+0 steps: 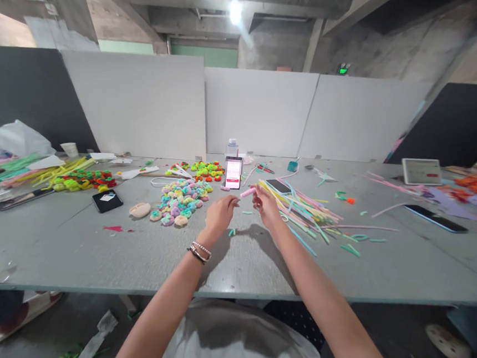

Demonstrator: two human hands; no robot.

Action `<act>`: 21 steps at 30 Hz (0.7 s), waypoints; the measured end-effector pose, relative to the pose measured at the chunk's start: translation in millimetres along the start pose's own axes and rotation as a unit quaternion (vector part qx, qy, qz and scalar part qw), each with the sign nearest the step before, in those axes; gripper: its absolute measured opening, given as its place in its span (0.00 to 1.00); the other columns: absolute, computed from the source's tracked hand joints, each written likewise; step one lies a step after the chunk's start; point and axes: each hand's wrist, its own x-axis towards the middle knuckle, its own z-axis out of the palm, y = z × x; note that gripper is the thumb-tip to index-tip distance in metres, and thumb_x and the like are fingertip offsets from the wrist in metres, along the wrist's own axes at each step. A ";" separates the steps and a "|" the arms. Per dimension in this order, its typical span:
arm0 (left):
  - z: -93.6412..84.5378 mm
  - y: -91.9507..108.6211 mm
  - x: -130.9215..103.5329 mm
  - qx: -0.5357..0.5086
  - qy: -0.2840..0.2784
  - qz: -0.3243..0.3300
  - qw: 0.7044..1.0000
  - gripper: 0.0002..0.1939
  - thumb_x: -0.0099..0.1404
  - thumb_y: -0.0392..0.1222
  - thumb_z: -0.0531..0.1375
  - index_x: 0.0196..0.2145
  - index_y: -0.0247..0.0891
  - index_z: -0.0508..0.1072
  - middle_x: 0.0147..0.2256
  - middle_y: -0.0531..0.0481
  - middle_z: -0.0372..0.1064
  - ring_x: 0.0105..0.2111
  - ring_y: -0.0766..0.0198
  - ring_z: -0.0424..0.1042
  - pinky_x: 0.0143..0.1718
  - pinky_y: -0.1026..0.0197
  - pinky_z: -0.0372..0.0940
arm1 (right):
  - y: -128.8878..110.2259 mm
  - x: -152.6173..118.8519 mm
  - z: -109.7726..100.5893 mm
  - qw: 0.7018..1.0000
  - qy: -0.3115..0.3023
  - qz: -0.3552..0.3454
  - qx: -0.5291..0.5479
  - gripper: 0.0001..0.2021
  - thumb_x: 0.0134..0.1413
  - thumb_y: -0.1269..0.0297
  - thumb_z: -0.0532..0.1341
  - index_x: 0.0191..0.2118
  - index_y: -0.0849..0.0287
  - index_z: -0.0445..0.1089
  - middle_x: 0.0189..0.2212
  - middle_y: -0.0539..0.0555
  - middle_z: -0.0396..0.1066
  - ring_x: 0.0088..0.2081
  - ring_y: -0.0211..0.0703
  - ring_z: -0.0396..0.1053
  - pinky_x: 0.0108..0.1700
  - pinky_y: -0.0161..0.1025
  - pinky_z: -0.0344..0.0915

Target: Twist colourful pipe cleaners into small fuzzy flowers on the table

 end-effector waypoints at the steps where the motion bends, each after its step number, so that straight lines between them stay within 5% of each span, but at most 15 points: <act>1: 0.4 -1.3 1.1 -0.011 0.004 0.003 1.000 0.13 0.68 0.42 0.52 0.43 0.40 0.75 0.38 0.47 0.76 0.38 0.60 0.73 0.38 0.64 0.60 | -1.0 -0.5 0.5 1.000 0.001 0.002 0.000 0.23 0.36 0.43 0.67 0.34 0.56 0.72 0.20 0.45 0.57 0.20 0.32 0.53 0.21 0.34 0.47; 21: 0.6 -2.8 -0.4 0.000 0.032 0.050 0.998 0.10 0.63 0.38 0.59 0.41 0.41 0.78 0.38 0.49 0.78 0.38 0.61 0.72 0.41 0.62 0.62 | -3.5 -2.9 2.4 1.000 0.024 0.001 0.000 0.21 0.33 0.45 0.68 0.28 0.58 0.72 0.17 0.43 0.53 0.19 0.29 0.47 0.20 0.32 0.42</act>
